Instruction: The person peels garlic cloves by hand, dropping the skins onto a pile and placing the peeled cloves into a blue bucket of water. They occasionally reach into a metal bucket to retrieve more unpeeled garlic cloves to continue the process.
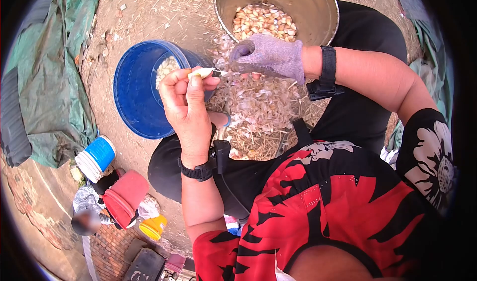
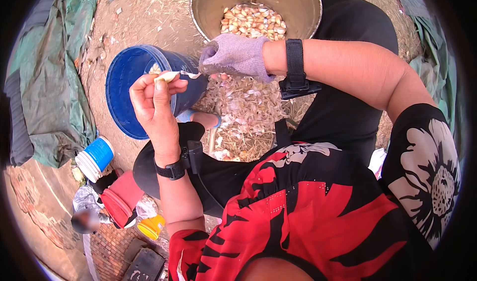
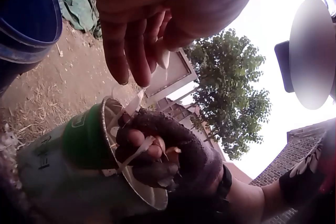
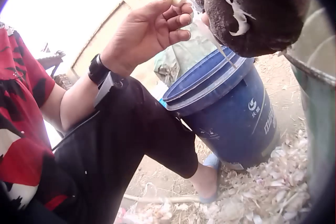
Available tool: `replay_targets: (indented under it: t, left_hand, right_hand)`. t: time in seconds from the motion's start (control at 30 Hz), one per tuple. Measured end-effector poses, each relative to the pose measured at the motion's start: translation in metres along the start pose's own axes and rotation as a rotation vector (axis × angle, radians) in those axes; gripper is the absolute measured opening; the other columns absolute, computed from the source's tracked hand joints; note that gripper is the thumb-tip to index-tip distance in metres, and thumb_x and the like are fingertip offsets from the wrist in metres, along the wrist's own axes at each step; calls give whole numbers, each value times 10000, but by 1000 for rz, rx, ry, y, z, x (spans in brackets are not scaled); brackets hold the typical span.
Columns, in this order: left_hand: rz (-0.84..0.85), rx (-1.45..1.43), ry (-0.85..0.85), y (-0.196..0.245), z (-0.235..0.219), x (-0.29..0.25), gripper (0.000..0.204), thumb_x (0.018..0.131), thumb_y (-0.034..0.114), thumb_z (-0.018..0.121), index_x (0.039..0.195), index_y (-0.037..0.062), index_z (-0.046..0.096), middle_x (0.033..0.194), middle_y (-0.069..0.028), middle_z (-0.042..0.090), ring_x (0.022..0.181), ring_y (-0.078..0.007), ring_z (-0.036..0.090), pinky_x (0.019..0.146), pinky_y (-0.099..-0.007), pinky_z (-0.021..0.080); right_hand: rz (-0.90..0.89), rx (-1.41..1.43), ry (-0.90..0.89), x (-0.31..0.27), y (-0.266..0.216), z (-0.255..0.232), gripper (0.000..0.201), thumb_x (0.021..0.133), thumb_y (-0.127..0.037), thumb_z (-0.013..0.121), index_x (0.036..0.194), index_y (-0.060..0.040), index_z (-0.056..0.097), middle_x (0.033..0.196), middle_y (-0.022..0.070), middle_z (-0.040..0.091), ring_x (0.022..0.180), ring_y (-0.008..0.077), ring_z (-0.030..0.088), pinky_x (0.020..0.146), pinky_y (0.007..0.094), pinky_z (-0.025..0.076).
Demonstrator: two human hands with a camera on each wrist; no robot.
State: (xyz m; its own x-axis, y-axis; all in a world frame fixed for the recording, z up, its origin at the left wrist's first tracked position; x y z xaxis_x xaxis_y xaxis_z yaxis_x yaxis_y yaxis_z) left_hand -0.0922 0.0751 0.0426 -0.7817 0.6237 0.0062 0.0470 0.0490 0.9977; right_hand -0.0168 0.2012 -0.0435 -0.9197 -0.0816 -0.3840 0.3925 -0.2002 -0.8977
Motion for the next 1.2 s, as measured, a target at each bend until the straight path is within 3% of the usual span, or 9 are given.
replay_targets:
  t: [0.17, 0.33, 0.57, 0.63, 0.73, 0.83, 0.97, 1.03, 1.2]
  left_hand:
    - [58, 91, -2, 1, -2, 0, 169, 985, 62, 543, 1129, 12, 469, 1077, -141, 644, 919, -199, 668, 757, -291, 536]
    - [123, 187, -51, 2, 4, -4, 171, 963, 26, 567, 1119, 24, 497, 1154, -119, 606, 982, -162, 629, 786, -249, 496]
    - [186, 339, -107, 7, 16, -6, 156, 940, 4, 598, 1084, 20, 540, 1119, -91, 591, 985, -126, 585, 849, -261, 486]
    - [194, 377, -115, 6, 18, -7, 154, 936, 3, 604, 1078, 19, 547, 1116, -86, 592, 987, -126, 586, 858, -265, 486]
    - [206, 385, -92, 4, 17, -6, 182, 886, -10, 639, 1046, 31, 562, 1102, -110, 618, 952, -181, 619, 765, -291, 516]
    - [203, 378, -118, 4, 19, -8, 154, 941, 18, 605, 1087, 18, 555, 1110, -75, 592, 966, -122, 597, 852, -258, 485]
    - [98, 397, -70, -7, 8, -5, 181, 969, 57, 576, 1145, 18, 559, 1006, -55, 622, 861, -110, 606, 793, -253, 497]
    - [22, 389, -77, -14, 7, -5, 193, 979, 73, 568, 1163, 18, 558, 966, -49, 630, 826, -106, 606, 769, -254, 501]
    - [-180, -24, -85, -27, 17, -8, 234, 1024, 195, 511, 1148, 6, 570, 895, -67, 649, 767, -115, 615, 690, -259, 515]
  right_hand:
    - [55, 251, -125, 0, 5, 10, 367, 913, -313, 652, 1150, -32, 646, 873, 36, 683, 658, 34, 587, 576, 170, 466]
    - [-95, 442, -286, -4, -11, 16, 403, 902, -266, 656, 1203, -2, 611, 926, 57, 695, 726, 39, 624, 612, 145, 475]
    - [-112, 367, -256, -2, -8, 11, 410, 897, -257, 660, 1207, 4, 605, 944, 73, 702, 728, 43, 633, 610, 145, 487]
    - [-18, 344, -172, -2, -4, 9, 389, 908, -260, 651, 1187, 7, 613, 937, 68, 702, 700, 34, 622, 576, 138, 473]
    - [-1, 394, -167, 0, 1, 10, 353, 921, -256, 640, 1166, -2, 626, 896, 50, 692, 671, 30, 611, 550, 132, 459]
    - [12, 319, -144, 1, -2, 10, 313, 923, -253, 634, 1121, -11, 646, 847, 30, 674, 672, 36, 607, 567, 144, 467]
    - [-114, 286, -169, 3, -10, 6, 288, 933, -261, 617, 1071, -12, 660, 847, 39, 663, 707, 50, 612, 579, 158, 472]
    - [-277, 350, -289, 4, -21, 11, 276, 933, -261, 609, 1026, -8, 667, 886, 57, 661, 761, 62, 614, 609, 170, 476]
    - [-167, 428, -348, 0, -18, 16, 308, 918, -237, 617, 1114, -1, 642, 931, 70, 658, 801, 74, 617, 656, 184, 488]
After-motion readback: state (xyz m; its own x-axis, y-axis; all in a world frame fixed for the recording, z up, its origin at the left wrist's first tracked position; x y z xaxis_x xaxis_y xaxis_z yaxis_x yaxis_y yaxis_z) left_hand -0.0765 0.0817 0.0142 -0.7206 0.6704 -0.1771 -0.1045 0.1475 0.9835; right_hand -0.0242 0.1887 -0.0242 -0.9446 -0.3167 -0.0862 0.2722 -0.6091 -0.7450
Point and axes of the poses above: each hand's wrist, its own x-axis towards the middle knuckle, its own z-axis out of the palm, y = z × x, the point moved 10 cm from there along x, towards the middle knuckle
